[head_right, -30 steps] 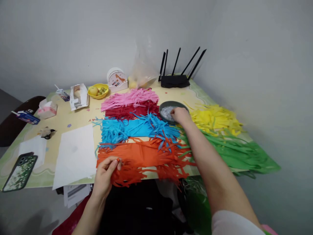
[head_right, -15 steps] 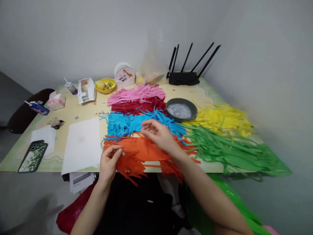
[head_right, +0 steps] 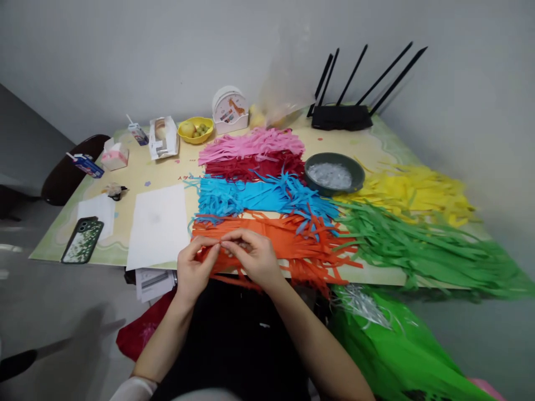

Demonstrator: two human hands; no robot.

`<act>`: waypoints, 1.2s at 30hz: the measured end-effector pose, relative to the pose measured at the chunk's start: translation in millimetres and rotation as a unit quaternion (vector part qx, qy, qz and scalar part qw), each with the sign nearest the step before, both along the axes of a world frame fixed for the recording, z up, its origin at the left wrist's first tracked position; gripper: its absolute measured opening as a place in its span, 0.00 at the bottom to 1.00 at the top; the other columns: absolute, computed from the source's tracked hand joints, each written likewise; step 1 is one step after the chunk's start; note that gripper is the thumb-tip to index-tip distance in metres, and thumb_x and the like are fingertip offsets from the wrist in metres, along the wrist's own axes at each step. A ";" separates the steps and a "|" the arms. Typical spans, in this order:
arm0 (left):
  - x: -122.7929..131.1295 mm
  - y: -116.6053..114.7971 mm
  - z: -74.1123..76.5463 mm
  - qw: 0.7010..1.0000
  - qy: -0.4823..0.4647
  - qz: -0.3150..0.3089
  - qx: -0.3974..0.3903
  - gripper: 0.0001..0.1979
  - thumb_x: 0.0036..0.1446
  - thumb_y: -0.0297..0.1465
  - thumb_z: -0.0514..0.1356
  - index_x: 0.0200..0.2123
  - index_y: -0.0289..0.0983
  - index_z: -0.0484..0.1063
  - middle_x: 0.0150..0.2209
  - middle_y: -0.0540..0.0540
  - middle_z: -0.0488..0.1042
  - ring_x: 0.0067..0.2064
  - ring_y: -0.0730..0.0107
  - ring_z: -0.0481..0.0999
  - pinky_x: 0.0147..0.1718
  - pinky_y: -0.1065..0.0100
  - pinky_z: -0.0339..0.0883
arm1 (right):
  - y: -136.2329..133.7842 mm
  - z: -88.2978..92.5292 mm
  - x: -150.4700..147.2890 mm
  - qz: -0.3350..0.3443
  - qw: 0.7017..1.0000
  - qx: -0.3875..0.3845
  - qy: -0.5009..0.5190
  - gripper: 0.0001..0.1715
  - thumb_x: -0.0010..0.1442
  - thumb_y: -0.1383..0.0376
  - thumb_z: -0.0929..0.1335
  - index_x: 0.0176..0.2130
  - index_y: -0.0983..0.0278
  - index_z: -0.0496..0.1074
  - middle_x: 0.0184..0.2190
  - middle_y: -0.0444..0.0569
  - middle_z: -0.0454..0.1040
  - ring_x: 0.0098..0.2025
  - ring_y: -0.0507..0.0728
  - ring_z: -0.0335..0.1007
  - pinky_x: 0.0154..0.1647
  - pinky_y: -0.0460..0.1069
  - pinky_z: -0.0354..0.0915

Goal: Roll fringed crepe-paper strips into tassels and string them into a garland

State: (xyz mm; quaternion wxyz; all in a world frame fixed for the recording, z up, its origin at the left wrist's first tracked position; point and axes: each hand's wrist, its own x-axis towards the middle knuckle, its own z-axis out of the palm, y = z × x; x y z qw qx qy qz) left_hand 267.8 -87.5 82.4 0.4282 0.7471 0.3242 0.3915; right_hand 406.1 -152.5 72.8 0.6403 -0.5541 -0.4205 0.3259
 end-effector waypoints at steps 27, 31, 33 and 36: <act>-15.1 -16.3 -6.5 0.998 -0.024 0.006 -0.053 0.06 0.59 0.32 0.61 0.35 0.37 0.77 0.33 0.45 0.79 0.36 0.67 0.77 0.38 0.67 0.69 | -7.3 -7.9 -32.9 -0.105 0.986 0.010 -0.129 0.11 0.61 0.58 0.69 0.29 0.60 0.73 0.26 0.45 0.75 0.28 0.55 0.70 0.30 0.49 0.67; -13.4 -17.4 -9.2 0.990 -0.067 -0.003 -0.122 0.06 0.58 0.33 0.62 0.35 0.35 0.76 0.33 0.45 0.79 0.35 0.68 0.78 0.38 0.68 0.70 | -7.6 -8.7 -33.9 -0.107 0.986 0.012 -0.129 0.13 0.61 0.58 0.69 0.26 0.60 0.72 0.23 0.44 0.73 0.26 0.54 0.68 0.28 0.49 0.65; -12.6 -17.4 -8.6 0.988 -0.076 -0.008 -0.137 0.06 0.57 0.32 0.63 0.34 0.35 0.76 0.33 0.45 0.79 0.35 0.68 0.79 0.38 0.68 0.71 | -6.7 -9.3 -34.5 -0.107 0.987 0.014 -0.118 0.13 0.60 0.58 0.69 0.26 0.61 0.72 0.23 0.44 0.73 0.25 0.53 0.68 0.28 0.48 0.64; -12.3 -16.9 -7.3 0.981 -0.098 -0.023 -0.165 0.07 0.57 0.32 0.63 0.36 0.34 0.76 0.35 0.43 0.80 0.37 0.67 0.80 0.41 0.67 0.72 | -5.5 -9.5 -33.6 -0.106 0.990 0.009 -0.089 0.12 0.60 0.58 0.69 0.28 0.61 0.73 0.24 0.45 0.74 0.26 0.54 0.70 0.28 0.48 0.66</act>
